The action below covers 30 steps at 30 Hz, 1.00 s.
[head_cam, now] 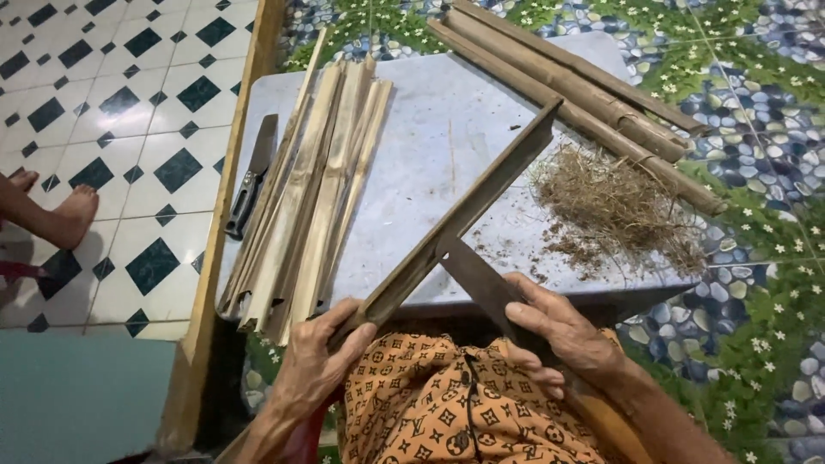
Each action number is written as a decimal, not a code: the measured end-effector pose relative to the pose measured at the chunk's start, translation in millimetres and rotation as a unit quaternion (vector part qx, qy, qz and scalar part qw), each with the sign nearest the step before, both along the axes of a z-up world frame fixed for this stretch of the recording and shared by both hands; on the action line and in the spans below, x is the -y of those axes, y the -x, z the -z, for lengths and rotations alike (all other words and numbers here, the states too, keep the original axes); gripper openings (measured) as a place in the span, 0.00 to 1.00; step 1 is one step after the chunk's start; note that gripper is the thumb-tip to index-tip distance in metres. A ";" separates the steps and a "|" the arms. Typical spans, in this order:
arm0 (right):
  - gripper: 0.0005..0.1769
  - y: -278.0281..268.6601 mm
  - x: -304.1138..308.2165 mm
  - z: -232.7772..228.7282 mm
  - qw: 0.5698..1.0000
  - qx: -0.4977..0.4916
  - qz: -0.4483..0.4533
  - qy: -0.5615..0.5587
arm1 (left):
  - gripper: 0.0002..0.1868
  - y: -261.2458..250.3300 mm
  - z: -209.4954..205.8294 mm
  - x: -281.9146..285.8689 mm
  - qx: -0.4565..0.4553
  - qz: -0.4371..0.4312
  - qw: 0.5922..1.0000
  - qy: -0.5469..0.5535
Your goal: The person uses a large knife to shave and smooth the surface of bamboo strips held in their left hand. They repeatedly scrape the blade along the length of the strips, occasionally rotating them to work different sides, while a pile of finished strips accumulates on the table.
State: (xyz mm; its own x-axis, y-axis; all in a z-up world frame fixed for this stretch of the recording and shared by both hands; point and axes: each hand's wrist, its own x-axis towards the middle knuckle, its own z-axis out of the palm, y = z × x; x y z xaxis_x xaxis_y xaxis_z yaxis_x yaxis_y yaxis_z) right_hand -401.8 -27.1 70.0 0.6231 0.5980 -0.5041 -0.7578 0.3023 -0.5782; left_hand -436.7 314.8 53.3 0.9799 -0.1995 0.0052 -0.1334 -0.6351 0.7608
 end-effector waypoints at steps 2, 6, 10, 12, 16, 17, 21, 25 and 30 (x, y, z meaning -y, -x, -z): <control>0.20 1.0 -0.9 0.8 0.998 0.049 -0.018 -0.046 | 0.16 4.8 -1.0 -4.5 -0.012 -0.004 1.000 -0.006; 0.22 0.3 8.1 19.1 0.996 0.072 -0.005 -0.058 | 0.18 17.5 6.5 -20.8 -0.010 -0.007 1.000 -0.007; 0.19 -6.1 10.6 20.0 0.995 0.076 -0.024 -0.052 | 0.21 25.3 1.1 -25.7 -0.058 -0.014 0.998 0.022; 0.19 -8.9 15.6 17.9 0.996 0.064 -0.028 -0.048 | 0.23 34.3 0.9 -31.8 -0.087 -0.028 0.995 0.050; 0.23 -24.7 29.9 18.6 0.979 0.196 0.040 -0.021 | 0.11 38.7 11.0 -43.6 -0.126 -0.037 0.991 -0.034; 0.20 -21.9 25.7 24.0 0.981 0.179 0.042 -0.060 | 0.11 43.1 11.9 -48.3 -0.146 -0.039 0.987 -0.056; 0.23 -22.7 17.0 11.5 0.988 0.124 0.074 0.050 | 0.13 45.1 -3.0 -39.5 -0.162 -0.049 0.983 0.064; 0.22 -16.0 -8.0 -38.9 0.974 0.106 0.111 0.164 | 0.16 49.2 -2.2 -48.2 -0.210 -0.042 0.973 0.081; 0.04 -52.8 96.8 -15.4 0.923 0.229 0.234 0.200 | 0.11 84.2 57.3 -112.8 -0.292 -0.201 0.893 0.276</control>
State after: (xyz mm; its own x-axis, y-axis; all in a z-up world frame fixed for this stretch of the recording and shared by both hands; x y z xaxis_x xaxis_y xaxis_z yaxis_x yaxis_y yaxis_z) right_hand -349.0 -123.9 85.3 0.9686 0.0322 -0.2466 -0.2473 0.2266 -0.9420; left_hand -520.9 427.6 -4.0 0.8398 0.0451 -0.5410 0.5427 -0.0481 0.8385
